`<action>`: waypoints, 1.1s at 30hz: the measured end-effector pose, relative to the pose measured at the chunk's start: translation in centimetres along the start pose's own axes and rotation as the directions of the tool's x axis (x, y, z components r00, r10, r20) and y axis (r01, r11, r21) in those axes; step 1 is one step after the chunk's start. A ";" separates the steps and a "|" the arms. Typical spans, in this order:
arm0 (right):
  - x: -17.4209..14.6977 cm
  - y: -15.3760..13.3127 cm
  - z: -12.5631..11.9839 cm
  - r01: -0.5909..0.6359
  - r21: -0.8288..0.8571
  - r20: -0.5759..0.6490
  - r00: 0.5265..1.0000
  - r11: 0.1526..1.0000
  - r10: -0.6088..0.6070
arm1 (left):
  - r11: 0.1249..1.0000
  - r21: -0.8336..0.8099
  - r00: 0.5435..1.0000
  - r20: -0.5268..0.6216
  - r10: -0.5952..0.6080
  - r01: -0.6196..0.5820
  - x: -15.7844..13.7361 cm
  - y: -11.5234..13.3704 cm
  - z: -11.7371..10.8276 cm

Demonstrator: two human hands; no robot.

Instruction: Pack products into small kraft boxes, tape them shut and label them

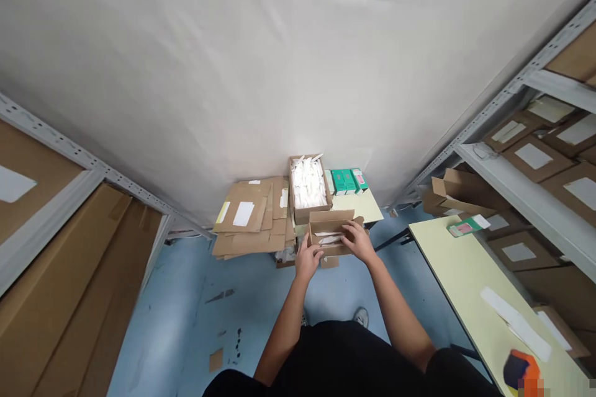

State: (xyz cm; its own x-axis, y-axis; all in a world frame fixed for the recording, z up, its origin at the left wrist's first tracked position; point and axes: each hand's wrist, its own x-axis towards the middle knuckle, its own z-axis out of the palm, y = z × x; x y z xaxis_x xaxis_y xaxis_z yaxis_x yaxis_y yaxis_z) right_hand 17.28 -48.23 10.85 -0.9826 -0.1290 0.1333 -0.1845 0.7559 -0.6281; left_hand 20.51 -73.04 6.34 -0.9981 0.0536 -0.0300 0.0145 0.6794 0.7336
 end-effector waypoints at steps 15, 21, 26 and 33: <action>-15.4 19.7 -21.3 -0.409 0.016 -0.481 0.797 0.912 0.366 | 0.932 -0.037 0.885 0.303 0.354 -0.360 1.1 21.5 20.9; -25.8 27.5 -28.3 -0.580 0.093 -0.574 0.632 0.809 0.520 | 0.892 -0.091 0.725 0.549 0.415 -0.442 0.2 30.7 31.5; -30.6 31.2 -30.1 -0.659 0.199 -0.650 0.465 0.726 0.601 | 0.837 -0.193 0.551 0.673 0.493 -0.513 0.2 35.3 38.4; -30.7 34.4 -31.6 -0.720 0.255 -0.663 0.357 0.646 0.659 | 0.800 -0.297 0.413 0.733 0.541 -0.521 5.5 38.5 46.1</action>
State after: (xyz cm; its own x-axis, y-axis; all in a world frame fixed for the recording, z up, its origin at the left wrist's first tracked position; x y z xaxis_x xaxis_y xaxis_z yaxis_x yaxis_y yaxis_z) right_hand 41.76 2.05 9.37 -0.4590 0.8771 0.1418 0.5830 0.4177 -0.6969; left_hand 18.34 -12.80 3.10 -0.3602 0.9260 -0.1132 0.5143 0.2983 0.8041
